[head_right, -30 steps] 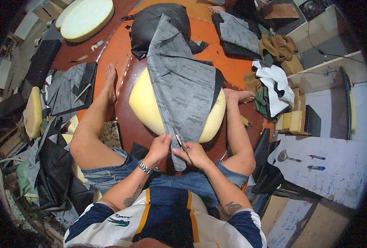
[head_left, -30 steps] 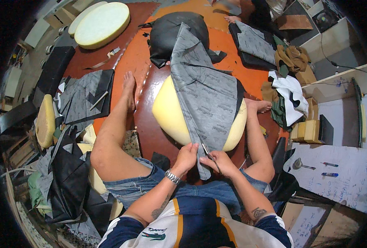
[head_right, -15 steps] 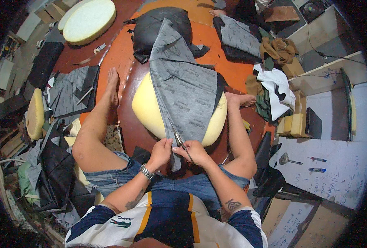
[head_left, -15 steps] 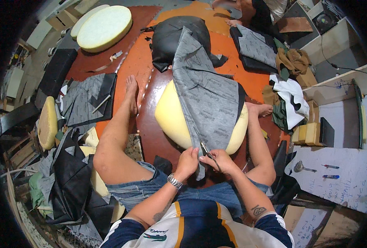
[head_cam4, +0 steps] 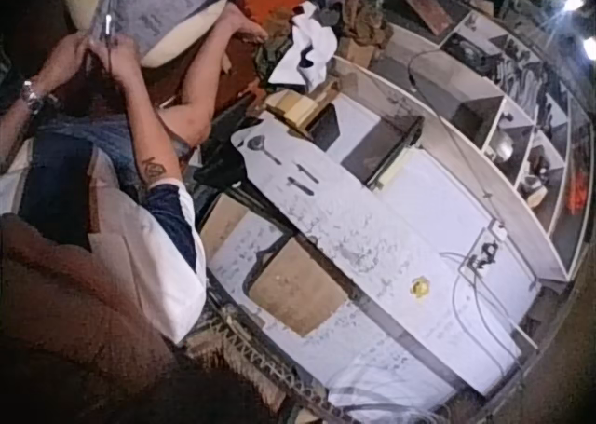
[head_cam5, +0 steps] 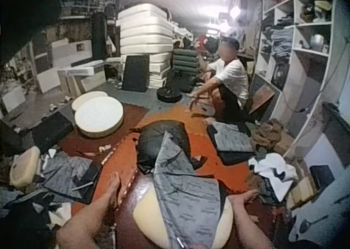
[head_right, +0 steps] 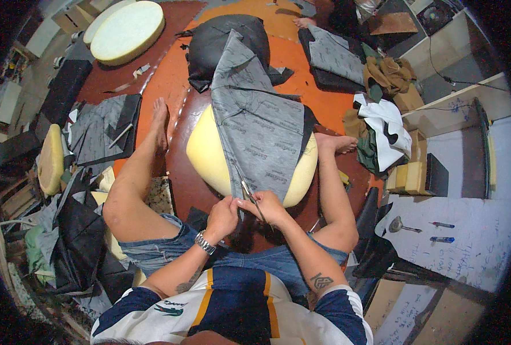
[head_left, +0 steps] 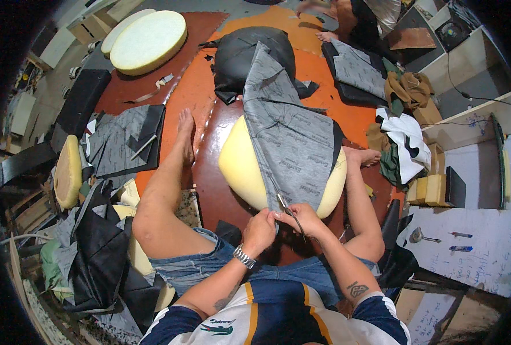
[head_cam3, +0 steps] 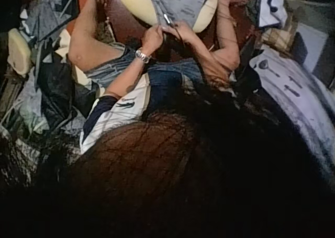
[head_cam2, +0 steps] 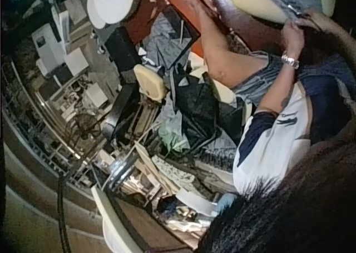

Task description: The person sits on the floor and uses scissors to cut a piece of gray patterned fabric that is draped over a round yellow foam cushion. They repeatedly adjust the fabric and trim the edges to fit the cushion's shape.

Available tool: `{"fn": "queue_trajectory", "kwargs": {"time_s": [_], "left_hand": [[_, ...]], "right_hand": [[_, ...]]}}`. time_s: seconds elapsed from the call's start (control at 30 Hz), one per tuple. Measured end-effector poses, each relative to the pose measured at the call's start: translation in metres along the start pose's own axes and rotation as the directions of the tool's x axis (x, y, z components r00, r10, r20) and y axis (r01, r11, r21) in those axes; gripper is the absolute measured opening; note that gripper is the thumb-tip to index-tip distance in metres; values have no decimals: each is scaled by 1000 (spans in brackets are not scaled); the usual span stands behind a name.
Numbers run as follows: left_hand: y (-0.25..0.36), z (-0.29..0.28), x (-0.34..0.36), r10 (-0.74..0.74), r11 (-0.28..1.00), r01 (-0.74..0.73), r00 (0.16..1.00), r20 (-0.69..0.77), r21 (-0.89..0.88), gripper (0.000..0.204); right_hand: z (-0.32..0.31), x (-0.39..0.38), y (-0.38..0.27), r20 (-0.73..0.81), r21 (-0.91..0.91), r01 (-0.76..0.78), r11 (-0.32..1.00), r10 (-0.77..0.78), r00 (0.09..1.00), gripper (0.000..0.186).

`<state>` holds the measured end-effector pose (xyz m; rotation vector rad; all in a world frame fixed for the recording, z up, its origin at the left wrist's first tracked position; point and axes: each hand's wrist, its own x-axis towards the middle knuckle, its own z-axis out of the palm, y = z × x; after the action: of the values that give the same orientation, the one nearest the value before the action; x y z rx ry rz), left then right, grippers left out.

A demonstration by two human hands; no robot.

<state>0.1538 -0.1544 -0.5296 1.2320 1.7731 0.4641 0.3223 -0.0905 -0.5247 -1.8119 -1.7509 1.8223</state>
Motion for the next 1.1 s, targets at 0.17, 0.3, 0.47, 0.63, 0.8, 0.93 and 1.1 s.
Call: {"fn": "queue_trajectory", "kwargs": {"time_s": [0.17, 0.3, 0.47, 0.63, 0.8, 0.93, 1.1], "left_hand": [[7, -9, -5, -8, 993, 7, 1000, 1, 119, 30], [12, -16, -6, 7, 981, -3, 1000, -19, 193, 31], [19, -25, -9, 25, 967, -23, 1000, -4, 255, 31], [25, -38, -13, 51, 945, -51, 999, 10, 323, 30], [29, -44, -14, 62, 938, -60, 998, 5, 342, 30], [29, -44, -14, 54, 936, -57, 998, 16, 346, 30], [29, -46, -15, 55, 937, -59, 998, 22, 345, 30]], "right_hand": [[1, 18, -14, -13, 74, -22, 997, 23, 1000, 61], [4, 23, -17, -9, 109, -33, 994, 35, 999, 62], [7, 20, -15, -44, 18, 40, 999, -39, 998, 62], [2, 26, -28, -32, 121, 7, 993, -3, 999, 63], [1, 37, -36, -5, 185, -24, 982, 25, 1000, 64], [2, 41, -26, -16, 103, 22, 994, -21, 1000, 57], [3, 47, -29, -55, 43, 45, 998, -42, 998, 64]]}}
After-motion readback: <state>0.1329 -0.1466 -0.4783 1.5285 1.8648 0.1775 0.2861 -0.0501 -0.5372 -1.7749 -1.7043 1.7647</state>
